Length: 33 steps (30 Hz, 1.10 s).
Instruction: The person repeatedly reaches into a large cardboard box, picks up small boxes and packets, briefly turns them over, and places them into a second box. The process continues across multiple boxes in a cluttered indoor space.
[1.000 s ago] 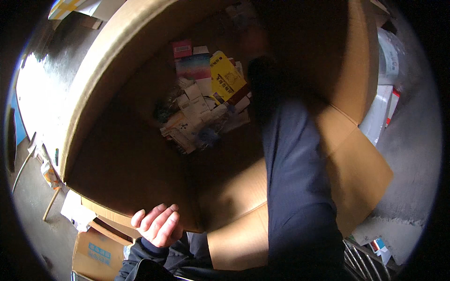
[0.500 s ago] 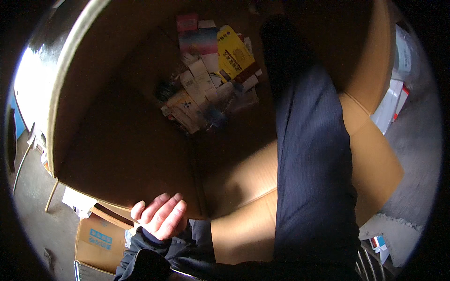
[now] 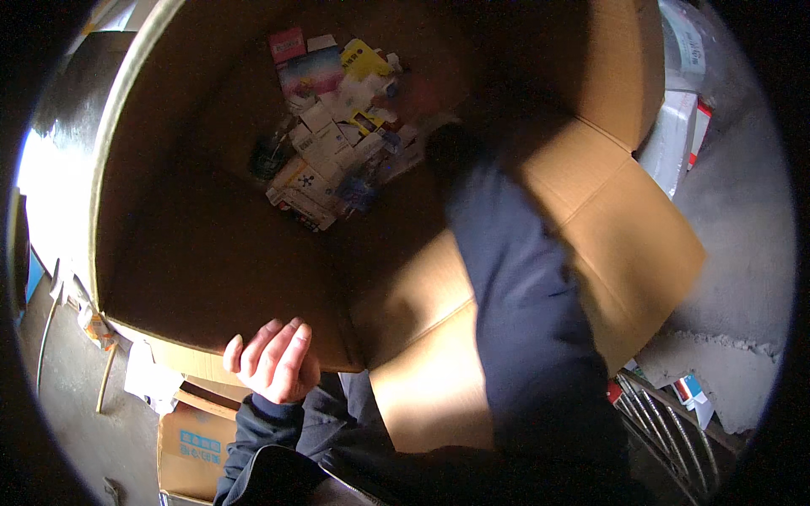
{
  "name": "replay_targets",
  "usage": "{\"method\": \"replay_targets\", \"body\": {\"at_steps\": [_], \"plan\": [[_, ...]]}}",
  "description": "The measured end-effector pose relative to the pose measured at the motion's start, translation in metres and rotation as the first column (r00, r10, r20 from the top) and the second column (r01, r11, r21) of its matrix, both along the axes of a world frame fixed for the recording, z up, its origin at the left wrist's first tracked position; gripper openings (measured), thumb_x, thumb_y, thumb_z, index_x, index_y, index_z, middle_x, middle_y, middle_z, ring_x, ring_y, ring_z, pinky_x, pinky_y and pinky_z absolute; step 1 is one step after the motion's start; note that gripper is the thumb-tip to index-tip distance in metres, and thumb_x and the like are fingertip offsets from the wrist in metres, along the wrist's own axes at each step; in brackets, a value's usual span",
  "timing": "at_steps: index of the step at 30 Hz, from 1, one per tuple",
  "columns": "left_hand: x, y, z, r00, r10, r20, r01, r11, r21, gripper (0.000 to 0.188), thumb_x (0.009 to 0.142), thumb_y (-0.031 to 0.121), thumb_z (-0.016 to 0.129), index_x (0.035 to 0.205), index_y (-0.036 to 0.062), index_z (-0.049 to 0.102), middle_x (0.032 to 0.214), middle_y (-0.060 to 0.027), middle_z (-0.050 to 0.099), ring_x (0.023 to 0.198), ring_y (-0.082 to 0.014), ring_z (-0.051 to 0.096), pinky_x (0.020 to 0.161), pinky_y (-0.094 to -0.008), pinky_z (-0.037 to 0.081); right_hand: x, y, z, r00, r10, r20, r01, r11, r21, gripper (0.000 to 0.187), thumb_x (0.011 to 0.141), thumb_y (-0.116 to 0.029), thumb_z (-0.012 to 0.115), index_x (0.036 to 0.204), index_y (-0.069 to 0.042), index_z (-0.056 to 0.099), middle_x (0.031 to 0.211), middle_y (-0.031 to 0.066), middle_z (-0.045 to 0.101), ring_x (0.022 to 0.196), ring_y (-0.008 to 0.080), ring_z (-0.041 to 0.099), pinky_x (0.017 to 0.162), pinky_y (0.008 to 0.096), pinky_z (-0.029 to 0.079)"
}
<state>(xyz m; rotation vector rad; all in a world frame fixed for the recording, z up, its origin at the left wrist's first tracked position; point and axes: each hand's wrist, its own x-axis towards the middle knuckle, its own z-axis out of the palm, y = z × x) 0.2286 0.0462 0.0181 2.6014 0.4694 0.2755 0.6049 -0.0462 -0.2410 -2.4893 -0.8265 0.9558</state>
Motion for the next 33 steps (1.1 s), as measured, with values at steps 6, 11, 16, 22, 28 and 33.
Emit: {"method": "replay_targets", "body": {"at_steps": [6, 11, 16, 22, 28, 33], "plan": [[-0.001, -0.001, 0.000, 1.000, 0.023, -0.003, -0.023, 0.999, 0.038, 0.031, 0.078, 0.012, 0.061, 0.106, 0.0203, 0.072, 0.093, 0.0029, 0.074, 0.085, -0.0121, 0.067, 0.104, -0.0355, 0.029, -0.088, -0.004, -0.009, 0.931, 0.040, 0.364, 0.078, 0.950, -0.303, 0.053, 0.076, -0.040, 0.078, 0.120, -0.011, 0.067, 0.129, 0.0212, 0.055, 0.116, 0.0314, 0.057, 0.098, 0.0418, 0.048], [-0.003, -0.001, -0.002, 0.999, 0.034, 0.030, -0.035, 0.999, 0.036, 0.030, 0.077, 0.011, 0.059, 0.101, 0.0186, 0.076, 0.093, 0.0025, 0.073, 0.091, -0.0145, 0.067, 0.108, -0.0376, 0.031, -0.045, -0.028, 0.037, 0.955, -0.209, 0.210, 0.230, 0.970, -0.081, 0.045, 0.076, -0.037, 0.078, 0.108, -0.006, 0.069, 0.102, 0.0188, 0.069, 0.091, 0.0335, 0.068, 0.080, 0.0443, 0.056], [-0.006, -0.001, -0.006, 0.992, 0.063, 0.109, -0.067, 0.997, 0.028, 0.033, 0.075, 0.007, 0.060, 0.101, 0.0184, 0.077, 0.093, 0.0024, 0.073, 0.090, -0.0144, 0.067, 0.106, -0.0374, 0.033, 0.027, -0.056, 0.093, 0.743, -0.429, 0.513, 0.320, 0.902, 0.289, 0.055, 0.075, -0.030, 0.082, 0.116, -0.001, 0.060, 0.104, 0.0223, 0.070, 0.094, 0.0354, 0.069, 0.080, 0.0446, 0.056], [-0.007, -0.001, -0.008, 0.987, 0.075, 0.143, -0.080, 0.996, 0.033, 0.030, 0.076, 0.008, 0.061, 0.100, 0.0188, 0.076, 0.092, 0.0029, 0.073, 0.090, -0.0141, 0.067, 0.104, -0.0377, 0.034, 0.046, -0.071, 0.097, 0.963, -0.201, 0.177, 0.202, 0.979, 0.017, 0.058, 0.076, -0.026, 0.082, 0.123, 0.000, 0.058, 0.109, 0.0208, 0.069, 0.095, 0.0316, 0.069, 0.077, 0.0398, 0.057], [-0.005, -0.001, -0.006, 0.992, 0.054, 0.114, -0.061, 0.997, 0.053, 0.030, 0.076, 0.011, 0.063, 0.102, 0.0188, 0.075, 0.092, 0.0045, 0.072, 0.087, -0.0109, 0.067, 0.103, -0.0334, 0.032, -0.009, -0.032, 0.003, 0.834, -0.071, -0.547, 0.058, 0.997, -0.042, 0.065, 0.076, -0.034, 0.083, 0.130, -0.010, 0.057, 0.119, 0.0080, 0.064, 0.112, 0.0228, 0.058, 0.100, 0.0362, 0.045], [-0.002, -0.003, -0.008, 0.998, 0.023, 0.063, -0.028, 0.996, 0.082, 0.031, 0.074, 0.013, 0.060, 0.100, 0.0189, 0.075, 0.091, 0.0050, 0.072, 0.088, -0.0113, 0.066, 0.104, -0.0358, 0.030, -0.100, 0.011, -0.022, 0.990, -0.058, 0.125, 0.003, 0.914, 0.405, 0.052, 0.077, -0.023, 0.078, 0.124, -0.008, 0.064, 0.124, 0.0139, 0.061, 0.110, 0.0307, 0.060, 0.094, 0.0416, 0.051]]}}
